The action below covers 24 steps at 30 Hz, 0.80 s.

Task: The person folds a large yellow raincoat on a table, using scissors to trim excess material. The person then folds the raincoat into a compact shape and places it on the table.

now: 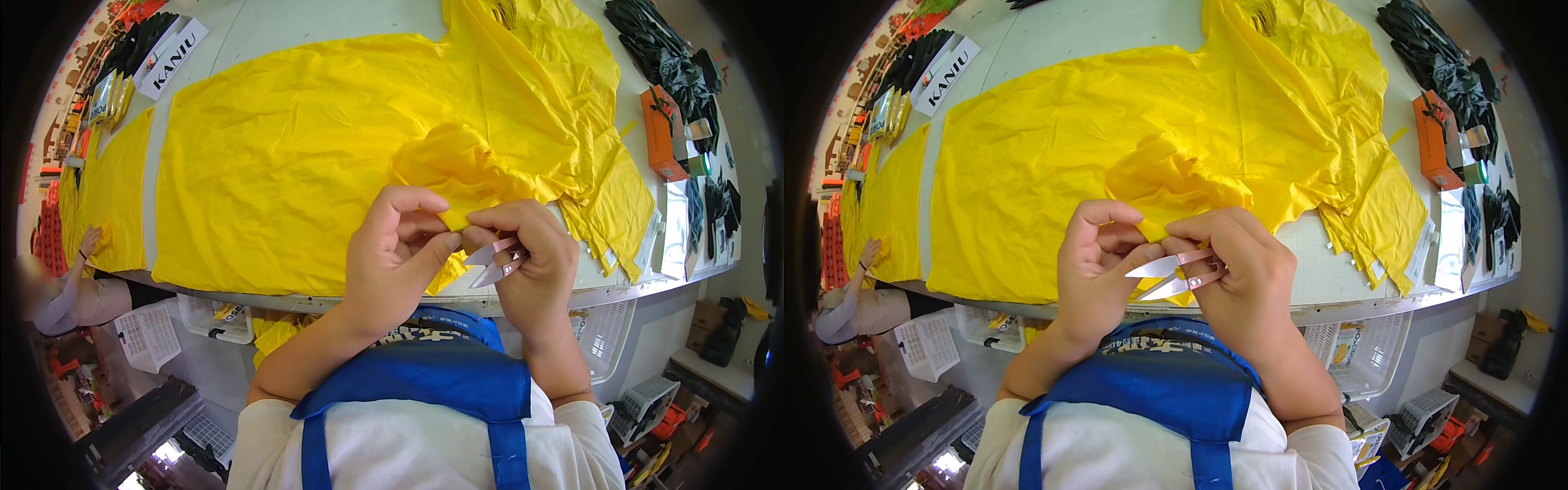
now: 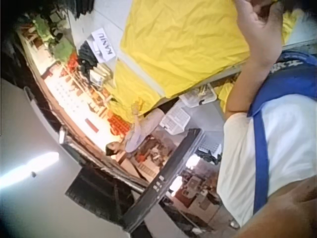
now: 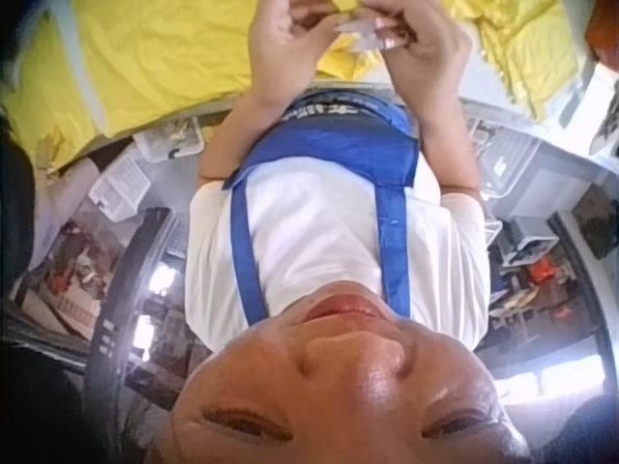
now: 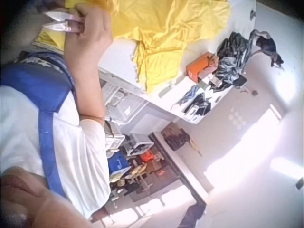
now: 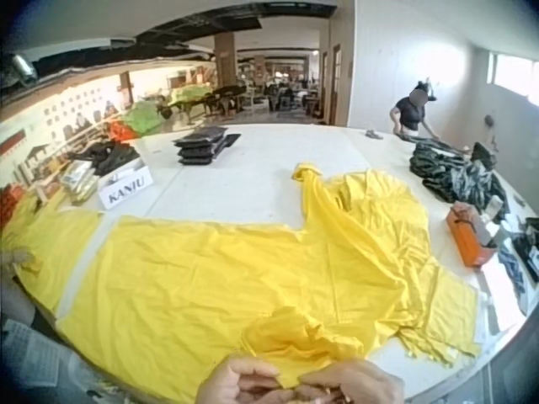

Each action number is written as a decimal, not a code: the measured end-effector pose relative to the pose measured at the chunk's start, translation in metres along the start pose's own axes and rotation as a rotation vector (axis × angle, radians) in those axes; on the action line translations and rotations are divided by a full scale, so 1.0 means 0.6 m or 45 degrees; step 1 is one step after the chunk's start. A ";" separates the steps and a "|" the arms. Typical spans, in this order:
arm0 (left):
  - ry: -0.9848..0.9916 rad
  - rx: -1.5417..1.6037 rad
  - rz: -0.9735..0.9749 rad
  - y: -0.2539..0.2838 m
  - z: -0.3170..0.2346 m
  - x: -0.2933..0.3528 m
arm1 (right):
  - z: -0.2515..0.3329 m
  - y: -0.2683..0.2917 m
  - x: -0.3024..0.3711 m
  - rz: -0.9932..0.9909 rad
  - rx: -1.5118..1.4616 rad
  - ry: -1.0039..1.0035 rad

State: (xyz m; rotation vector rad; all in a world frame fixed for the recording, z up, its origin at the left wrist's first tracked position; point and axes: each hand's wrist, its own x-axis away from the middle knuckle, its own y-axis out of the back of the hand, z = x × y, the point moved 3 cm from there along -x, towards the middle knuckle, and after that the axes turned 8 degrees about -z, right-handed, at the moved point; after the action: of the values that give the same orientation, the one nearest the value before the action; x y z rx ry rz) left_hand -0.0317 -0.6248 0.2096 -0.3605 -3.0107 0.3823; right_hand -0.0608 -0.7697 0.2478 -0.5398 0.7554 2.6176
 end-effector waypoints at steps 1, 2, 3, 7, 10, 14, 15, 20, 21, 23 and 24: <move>-0.045 -0.001 -0.001 0.000 -0.001 0.000 | 0.002 -0.001 0.002 -0.029 0.012 0.053; -0.089 -0.001 -0.003 0.000 -0.001 -0.002 | 0.004 -0.004 0.005 -0.057 0.025 0.105; -0.134 -0.001 -0.004 -0.001 -0.001 -0.003 | 0.005 -0.006 0.007 -0.086 0.038 0.157; -0.037 0.212 -0.018 -0.002 0.002 -0.004 | -0.016 -0.003 0.015 -0.014 -0.268 -0.205; 0.000 0.278 -0.024 -0.002 0.004 -0.004 | -0.031 -0.011 0.024 0.088 -0.698 -0.537; 0.006 0.284 0.019 -0.004 0.006 -0.004 | -0.035 -0.014 0.025 0.106 -0.836 -0.658; 0.003 0.282 0.047 -0.006 0.004 -0.004 | -0.037 -0.014 0.024 0.113 -0.866 -0.697; 0.047 0.092 0.040 0.001 0.003 -0.005 | -0.038 -0.005 0.023 0.101 -1.031 -0.671; 0.103 0.127 -0.004 0.002 0.004 -0.004 | -0.040 0.001 0.023 0.072 -1.004 -0.621; 0.091 0.165 -0.054 0.000 -0.001 -0.002 | -0.052 0.015 0.025 0.038 -0.894 -0.510; 0.085 0.184 -0.080 0.000 -0.003 -0.002 | -0.059 0.025 0.025 0.032 -0.814 -0.447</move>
State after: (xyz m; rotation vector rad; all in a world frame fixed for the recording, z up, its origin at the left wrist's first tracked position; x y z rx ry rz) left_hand -0.0304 -0.6246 0.2111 -0.2614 -2.8996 0.5669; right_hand -0.0714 -0.7979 0.2197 -0.2091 -0.1975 2.8383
